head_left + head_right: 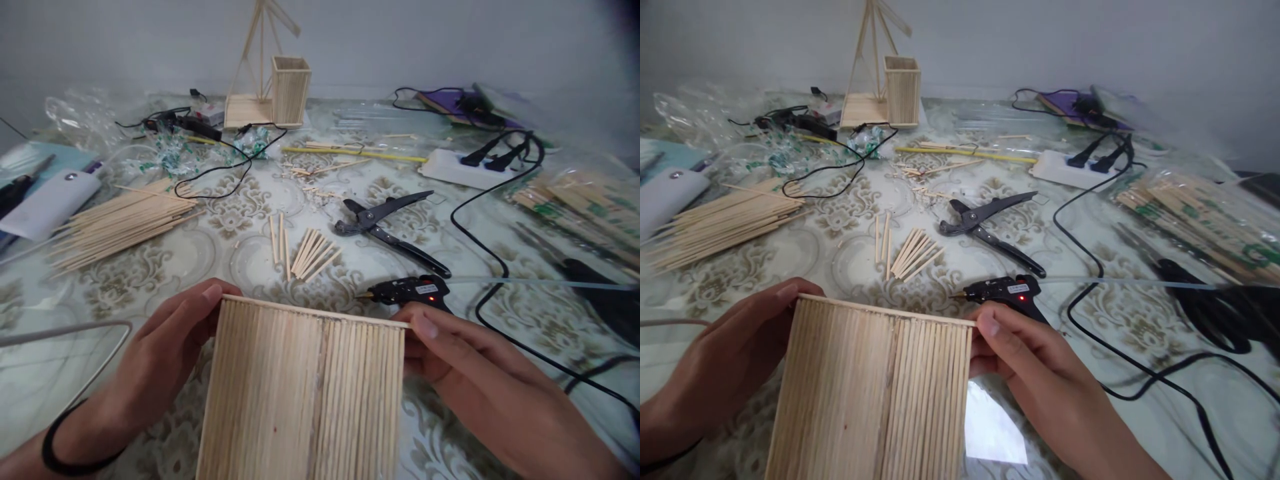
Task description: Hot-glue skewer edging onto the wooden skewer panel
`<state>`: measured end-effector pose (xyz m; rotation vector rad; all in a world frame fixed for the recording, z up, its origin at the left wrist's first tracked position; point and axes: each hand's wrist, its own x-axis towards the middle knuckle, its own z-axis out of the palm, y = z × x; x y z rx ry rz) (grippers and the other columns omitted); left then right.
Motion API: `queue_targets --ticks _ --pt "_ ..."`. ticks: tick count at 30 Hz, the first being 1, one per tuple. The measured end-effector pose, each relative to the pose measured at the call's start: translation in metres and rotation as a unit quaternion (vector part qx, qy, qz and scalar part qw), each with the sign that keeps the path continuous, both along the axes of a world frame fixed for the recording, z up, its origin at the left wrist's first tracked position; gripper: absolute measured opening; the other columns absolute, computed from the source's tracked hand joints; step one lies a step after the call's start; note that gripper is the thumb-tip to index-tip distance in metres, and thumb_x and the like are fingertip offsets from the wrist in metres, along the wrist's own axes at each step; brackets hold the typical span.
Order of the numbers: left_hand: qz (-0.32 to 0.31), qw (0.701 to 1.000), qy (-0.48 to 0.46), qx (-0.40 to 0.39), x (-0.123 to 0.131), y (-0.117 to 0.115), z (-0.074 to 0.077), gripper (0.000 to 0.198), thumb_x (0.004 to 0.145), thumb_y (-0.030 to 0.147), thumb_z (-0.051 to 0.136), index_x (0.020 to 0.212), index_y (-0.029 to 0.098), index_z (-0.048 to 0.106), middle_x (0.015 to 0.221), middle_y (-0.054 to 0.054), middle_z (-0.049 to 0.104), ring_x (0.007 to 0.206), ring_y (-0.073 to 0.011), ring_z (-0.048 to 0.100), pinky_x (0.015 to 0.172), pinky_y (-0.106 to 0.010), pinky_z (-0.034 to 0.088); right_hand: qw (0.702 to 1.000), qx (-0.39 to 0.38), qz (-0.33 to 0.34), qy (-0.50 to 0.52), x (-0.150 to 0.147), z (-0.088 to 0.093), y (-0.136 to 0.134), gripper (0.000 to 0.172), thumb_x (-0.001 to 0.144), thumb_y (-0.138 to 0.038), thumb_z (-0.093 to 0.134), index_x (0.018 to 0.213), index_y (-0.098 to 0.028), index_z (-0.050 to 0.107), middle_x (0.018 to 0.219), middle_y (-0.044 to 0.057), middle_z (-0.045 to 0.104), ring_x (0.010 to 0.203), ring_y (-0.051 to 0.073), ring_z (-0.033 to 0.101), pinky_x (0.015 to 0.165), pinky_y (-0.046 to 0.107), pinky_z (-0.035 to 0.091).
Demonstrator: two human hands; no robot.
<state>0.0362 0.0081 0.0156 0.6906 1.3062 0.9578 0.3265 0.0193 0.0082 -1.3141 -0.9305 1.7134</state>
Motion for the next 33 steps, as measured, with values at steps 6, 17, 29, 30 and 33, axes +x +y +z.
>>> queue_targets --ticks 6,17,29,30,33 --pt "-0.044 0.997 -0.066 -0.025 0.0 -0.003 0.0 0.04 0.089 0.063 0.074 0.094 0.025 0.085 0.086 -0.002 0.079 0.082 -0.0181 0.068 0.076 -0.023 0.055 1.0 -0.009 -0.007 0.006 0.002 -0.004 0.001 0.025 0.08 -0.054 0.088 0.075 -0.03 0.082 0.071 0.002 0.073 0.066 0.02 0.067 0.063 0.028 0.063" --pt "-0.117 0.991 -0.035 -0.057 0.006 0.0 0.009 0.054 0.09 0.072 0.066 0.095 0.021 0.083 0.093 -0.009 0.079 0.086 -0.0236 0.07 0.077 -0.03 0.054 0.997 -0.036 -0.049 -0.038 0.012 -0.016 -0.006 0.022 0.073 -0.054 0.092 0.081 -0.034 0.089 0.095 0.009 0.083 0.078 0.026 0.077 0.067 0.035 0.068" --pt "-0.09 0.989 -0.098 -0.067 0.006 0.001 0.005 0.044 0.087 0.064 0.073 0.087 0.02 0.082 0.08 -0.004 0.074 0.076 -0.0189 0.065 0.072 -0.026 0.054 0.997 -0.02 0.022 -0.067 0.02 -0.018 -0.006 0.027 0.083 -0.055 0.084 0.09 -0.03 0.09 0.1 0.013 0.086 0.091 0.035 0.081 0.078 0.045 0.07" --pt "-0.089 0.988 -0.104 -0.067 0.006 0.001 0.005 0.044 0.087 0.063 0.073 0.087 0.021 0.082 0.079 -0.004 0.074 0.076 -0.0186 0.065 0.072 -0.025 0.053 0.997 -0.024 0.023 -0.068 0.021 -0.02 -0.007 0.027 0.084 -0.055 0.083 0.092 -0.03 0.09 0.101 0.013 0.086 0.093 0.035 0.081 0.081 0.045 0.07" --pt "-0.089 0.989 -0.097 -0.07 0.006 0.0 0.005 0.045 0.087 0.065 0.072 0.088 0.021 0.082 0.081 -0.004 0.074 0.077 -0.0187 0.065 0.072 -0.025 0.053 0.997 -0.035 0.02 -0.066 0.025 -0.024 -0.008 0.027 0.085 -0.054 0.083 0.097 -0.031 0.09 0.104 0.013 0.086 0.095 0.035 0.081 0.083 0.046 0.07"
